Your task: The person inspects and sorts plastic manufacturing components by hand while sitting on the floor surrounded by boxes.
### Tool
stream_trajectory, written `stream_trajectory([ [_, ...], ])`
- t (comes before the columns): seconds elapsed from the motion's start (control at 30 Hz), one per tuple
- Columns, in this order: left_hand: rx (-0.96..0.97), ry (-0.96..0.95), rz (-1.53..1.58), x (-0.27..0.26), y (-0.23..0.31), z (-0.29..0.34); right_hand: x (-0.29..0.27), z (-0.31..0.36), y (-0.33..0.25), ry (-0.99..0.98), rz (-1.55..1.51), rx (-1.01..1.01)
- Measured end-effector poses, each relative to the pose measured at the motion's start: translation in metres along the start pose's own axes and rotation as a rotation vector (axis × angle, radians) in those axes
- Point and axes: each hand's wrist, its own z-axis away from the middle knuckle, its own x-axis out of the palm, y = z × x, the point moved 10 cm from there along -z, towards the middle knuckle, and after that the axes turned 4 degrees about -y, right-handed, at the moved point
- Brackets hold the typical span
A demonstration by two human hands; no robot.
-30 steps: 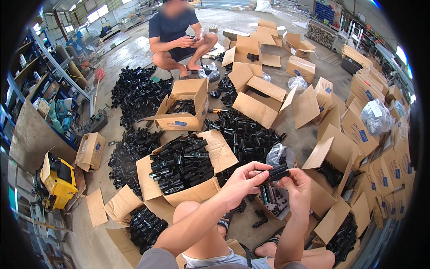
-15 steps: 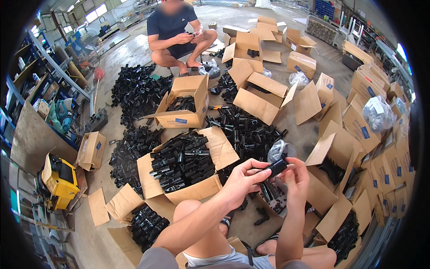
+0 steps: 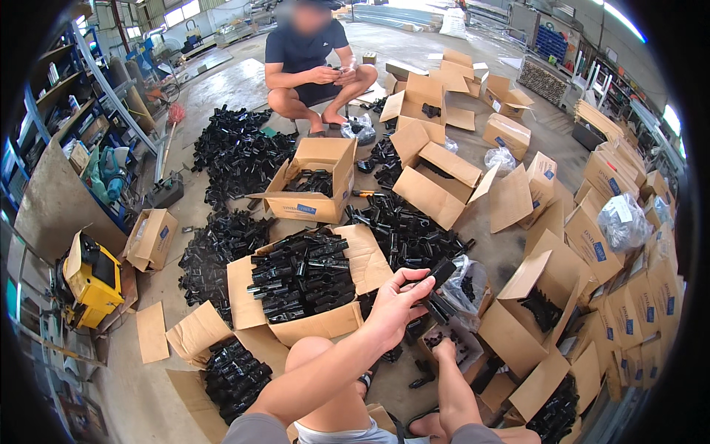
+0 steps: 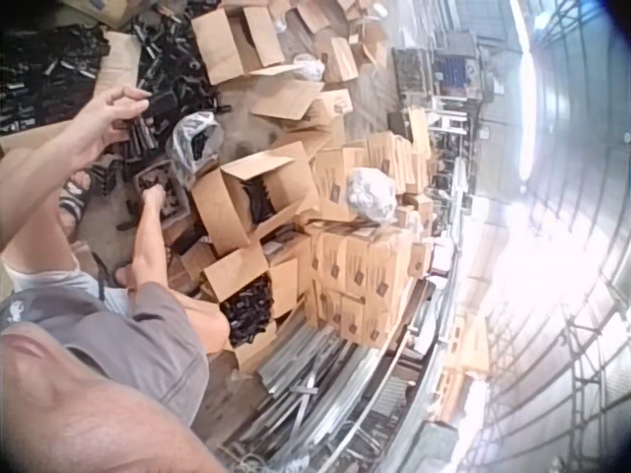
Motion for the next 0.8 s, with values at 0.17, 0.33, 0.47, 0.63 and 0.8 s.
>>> stream_trajectory([
  [0.17, -0.019, -0.004, -0.056, 0.002, 0.001, 0.001, -0.001, -0.018, 0.0, -0.001, 0.0, -0.008],
  [0.33, -0.02, -0.017, -0.079, 0.003, 0.0, 0.001, -0.016, 0.007, -0.025, 0.053, 0.043, -0.079],
  [0.47, -0.022, -0.041, -0.063, 0.005, -0.002, -0.004, -0.009, -0.006, -0.017, 0.062, 0.12, -0.119],
  [0.63, 0.0, -0.008, -0.079, 0.006, 0.001, 0.0, -0.01, -0.001, -0.016, 0.078, 0.032, -0.119],
  [0.8, 0.045, -0.014, -0.066, 0.008, 0.007, -0.002, -0.037, 0.0, 0.008, 0.275, -0.281, -0.224],
])
